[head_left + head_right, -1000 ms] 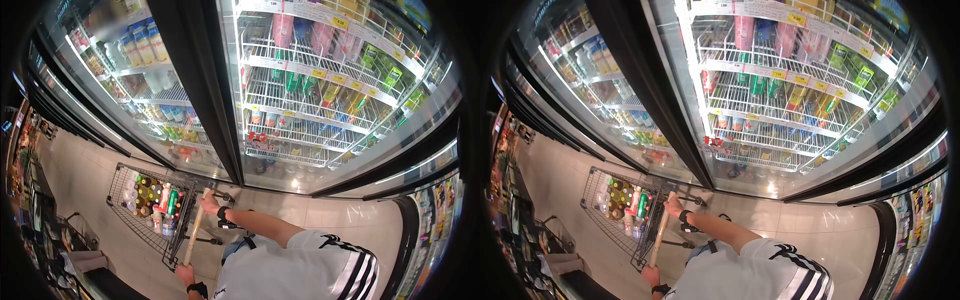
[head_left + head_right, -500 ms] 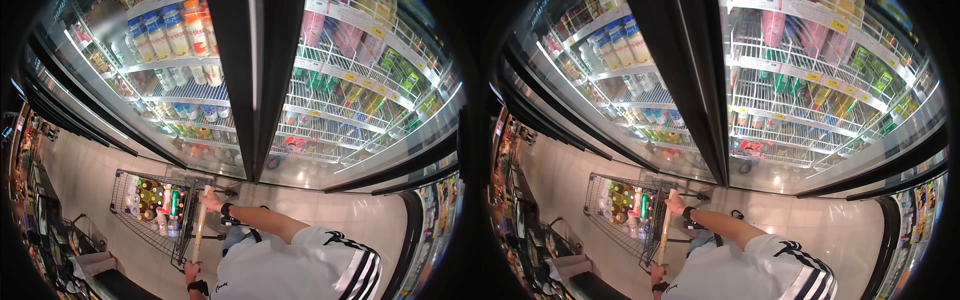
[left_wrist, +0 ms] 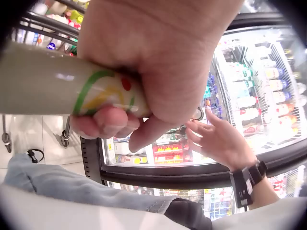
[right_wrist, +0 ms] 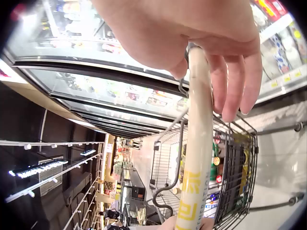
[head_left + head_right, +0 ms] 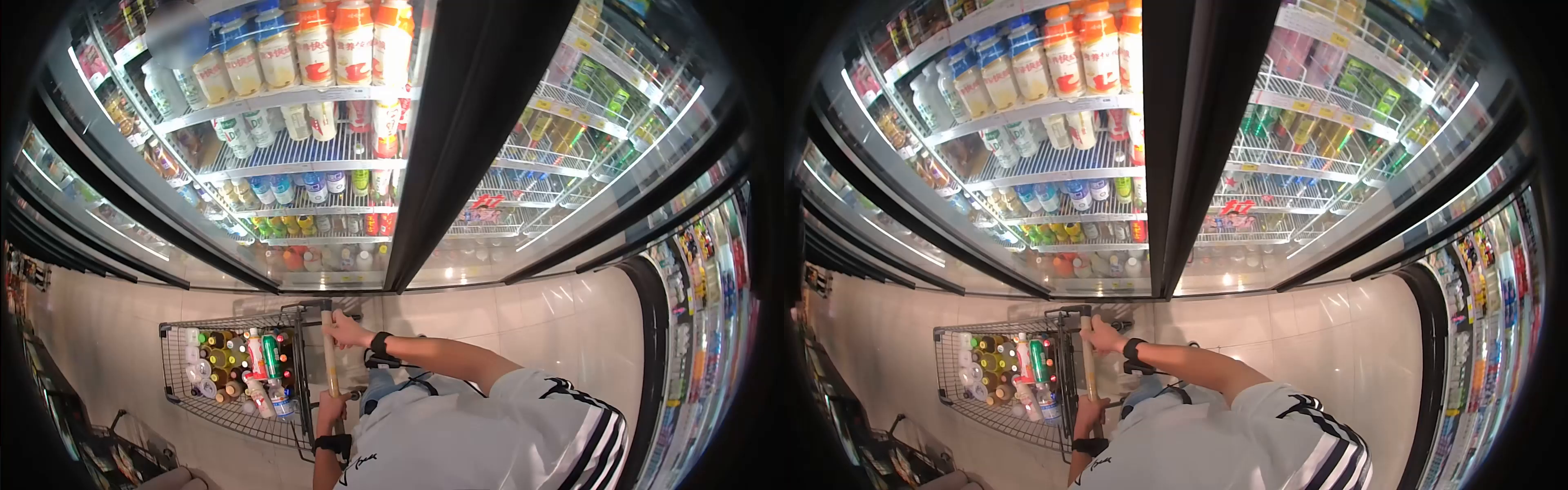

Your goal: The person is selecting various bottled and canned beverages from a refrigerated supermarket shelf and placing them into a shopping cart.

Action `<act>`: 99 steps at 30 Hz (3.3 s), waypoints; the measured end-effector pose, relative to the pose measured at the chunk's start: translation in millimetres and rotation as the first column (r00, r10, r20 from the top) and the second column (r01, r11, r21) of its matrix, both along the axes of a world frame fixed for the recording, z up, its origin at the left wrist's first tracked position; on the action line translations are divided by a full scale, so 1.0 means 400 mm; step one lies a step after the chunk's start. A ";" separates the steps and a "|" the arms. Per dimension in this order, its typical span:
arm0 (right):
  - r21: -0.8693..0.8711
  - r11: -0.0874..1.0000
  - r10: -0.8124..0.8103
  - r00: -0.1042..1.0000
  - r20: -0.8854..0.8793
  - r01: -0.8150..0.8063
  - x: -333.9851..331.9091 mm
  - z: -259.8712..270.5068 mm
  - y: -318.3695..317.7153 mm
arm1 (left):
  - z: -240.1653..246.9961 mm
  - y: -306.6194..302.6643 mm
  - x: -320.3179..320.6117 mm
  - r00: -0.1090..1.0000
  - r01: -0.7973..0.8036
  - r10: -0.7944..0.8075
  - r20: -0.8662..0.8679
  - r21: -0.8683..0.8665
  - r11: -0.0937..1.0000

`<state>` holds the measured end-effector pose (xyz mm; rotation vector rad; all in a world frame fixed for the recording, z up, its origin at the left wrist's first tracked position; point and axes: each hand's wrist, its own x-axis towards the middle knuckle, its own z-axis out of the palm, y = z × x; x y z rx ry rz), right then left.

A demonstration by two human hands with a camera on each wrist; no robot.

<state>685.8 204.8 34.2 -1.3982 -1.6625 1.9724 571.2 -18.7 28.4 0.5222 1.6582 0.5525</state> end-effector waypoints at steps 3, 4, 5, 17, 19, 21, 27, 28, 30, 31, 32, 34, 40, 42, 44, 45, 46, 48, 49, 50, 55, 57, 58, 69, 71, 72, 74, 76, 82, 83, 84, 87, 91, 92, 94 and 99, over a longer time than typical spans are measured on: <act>0.288 0.949 -0.121 0.992 -0.047 0.130 0.109 0.093 0.045 | 0.012 0.014 -0.016 0.997 0.070 -0.070 0.027 0.008 0.998; 0.584 0.778 -0.234 0.969 -0.075 0.233 0.157 0.102 0.072 | 0.007 0.027 -0.019 0.995 0.086 -0.086 0.055 -0.009 0.996; 0.636 0.701 -0.342 0.934 -0.099 0.324 0.208 0.200 0.088 | -0.017 0.034 -0.024 0.993 0.108 -0.108 0.054 0.002 0.994; 0.837 -0.080 -0.578 0.660 -0.481 0.541 0.415 0.667 0.269 | -0.070 0.371 0.015 0.702 0.414 0.067 -0.709 0.482 0.772; 0.863 0.039 -0.626 0.686 -0.372 0.503 0.434 0.677 0.285 | -0.032 0.372 0.042 0.787 0.320 -0.005 -0.617 0.401 0.858; 0.866 -0.047 -0.610 0.673 -0.419 0.497 0.446 0.690 0.279 | -0.068 0.376 0.041 0.690 0.400 -0.036 -0.723 0.339 0.852; 0.825 -0.013 -0.636 0.632 -0.443 0.565 0.446 0.699 0.251 | -0.055 0.376 0.052 0.725 0.390 -0.035 -0.688 0.368 0.844; 0.820 0.021 -0.669 0.617 -0.413 0.572 0.445 0.703 0.224 | -0.057 0.378 0.047 0.730 0.385 -0.029 -0.683 0.374 0.844; 0.748 0.018 -0.639 0.583 -0.502 0.663 0.452 0.693 0.154 | -0.071 0.372 0.054 0.737 0.375 -0.029 -0.675 0.373 0.849; 0.747 0.015 -0.636 0.583 -0.506 0.665 0.468 0.648 0.137 | -0.068 0.378 0.054 0.751 0.365 -0.032 -0.659 0.374 0.852; 0.701 0.051 -0.590 0.588 -0.553 0.711 0.468 0.648 0.096 | -0.063 0.379 0.046 0.752 0.364 -0.017 -0.659 0.394 0.844; 0.585 0.236 -0.592 0.592 -0.547 0.776 0.515 0.670 -0.045 | -0.093 0.367 0.045 0.720 0.415 -0.091 -0.688 0.322 0.851; 0.026 0.090 -0.690 0.081 -0.719 0.996 0.621 0.659 -0.362 | 0.106 0.449 0.077 0.676 0.424 0.212 -0.706 0.608 0.671; -0.145 -0.093 -0.636 -0.171 -0.753 0.985 0.638 0.654 -0.421 | 0.199 0.509 0.107 0.697 0.404 0.268 -0.665 0.672 0.620; -0.200 -0.209 -0.611 -0.288 -0.738 0.957 0.655 0.672 -0.461 | 0.302 0.559 0.189 0.878 0.336 0.146 -0.455 0.805 0.490; -0.134 -0.241 -0.603 -0.257 -0.755 0.961 0.669 0.653 -0.495 | 0.329 0.590 0.229 0.915 0.316 0.092 -0.393 0.838 0.444; -0.032 -0.335 -0.614 -0.244 -0.750 0.942 0.707 0.614 -0.534 | 0.358 0.610 0.283 0.943 0.291 0.032 -0.331 0.869 0.400; -0.095 -0.650 -0.523 -0.535 -0.663 0.754 0.691 0.643 -0.520 | 0.420 0.663 0.400 0.966 0.257 -0.044 -0.255 0.929 0.268; -0.114 -0.675 -0.484 -0.555 -0.676 0.729 0.693 0.646 -0.527 | 0.473 0.687 0.448 0.961 0.271 -0.096 -0.257 0.944 0.186; -0.035 -0.490 -0.560 -0.345 -0.753 0.871 0.732 0.635 -0.572 | 0.515 0.709 0.516 0.966 0.215 -0.189 -0.174 0.950 0.225; 0.082 -0.444 -0.550 -0.199 -0.811 0.892 0.833 0.555 -0.661 | 0.610 0.993 0.852 0.921 0.291 -0.261 -0.287 0.956 -0.027; 0.185 -0.470 -0.573 -0.140 -0.807 0.863 0.829 0.549 -0.664 | 0.611 1.146 0.981 0.913 0.367 -0.167 -0.373 0.928 -0.066; 0.246 -0.580 -0.579 -0.181 -0.795 0.776 0.821 0.548 -0.657 | 0.624 1.210 1.030 0.894 0.435 -0.093 -0.439 0.898 -0.057; 0.107 -0.199 -0.500 -0.007 -0.866 0.974 0.931 0.629 -0.746 | 0.586 1.674 1.328 0.588 0.783 0.168 -0.791 0.609 0.126; 0.150 -0.403 -0.584 -0.127 -0.802 0.903 0.935 0.570 -0.788 | 0.589 1.693 1.347 0.614 0.765 0.130 -0.779 0.627 0.145; 0.148 -0.398 -0.592 -0.130 -0.795 0.905 0.939 0.582 -0.782 | 0.586 1.700 1.346 0.634 0.751 0.096 -0.767 0.641 0.159; 0.236 -0.398 -0.649 -0.090 -0.756 0.887 0.936 0.605 -0.779 | 0.570 1.696 1.340 0.718 0.678 0.075 -0.692 0.720 0.148; 0.129 -0.420 -0.633 -0.188 -0.751 0.898 0.958 0.546 -0.845 | 0.590 1.638 1.331 0.759 0.634 0.101 -0.644 0.765 0.111; 0.072 -0.170 -0.633 -0.052 -0.772 0.983 0.985 0.585 -0.854 | 0.594 1.520 1.301 0.819 0.565 -0.073 -0.570 0.822 -0.073; 0.068 -0.175 -0.632 -0.059 -0.773 0.982 0.984 0.565 -0.866 | 0.600 1.493 1.286 0.816 0.568 -0.077 -0.573 0.820 -0.077; 0.068 -0.226 -0.620 -0.090 -0.779 0.972 0.986 0.558 -0.862 | 0.600 1.472 1.277 0.832 0.536 -0.090 -0.548 0.835 -0.129; 0.201 -0.258 -0.592 0.010 -0.806 0.945 0.982 0.553 -0.860 | 0.590 1.439 1.257 0.813 0.514 -0.097 -0.575 0.785 -0.345; 0.111 -0.320 -0.541 -0.085 -0.837 0.941 0.960 0.571 -0.823 | 0.666 1.290 1.207 0.829 0.353 -0.116 -0.547 0.672 -0.651; 0.044 -0.373 -0.484 -0.153 -0.862 0.927 0.942 0.577 -0.801 | 0.686 1.236 1.193 0.839 0.294 -0.187 -0.511 0.715 -0.635; -0.020 -0.420 -0.419 -0.214 -0.882 0.907 0.911 0.565 -0.790 | 0.750 1.099 1.146 0.846 0.229 -0.257 -0.467 0.754 -0.616; 0.042 -0.546 -0.448 -0.249 -0.859 0.837 0.851 0.567 -0.704 | 0.888 0.853 0.971 0.568 -0.011 -0.816 0.106 0.993 0.121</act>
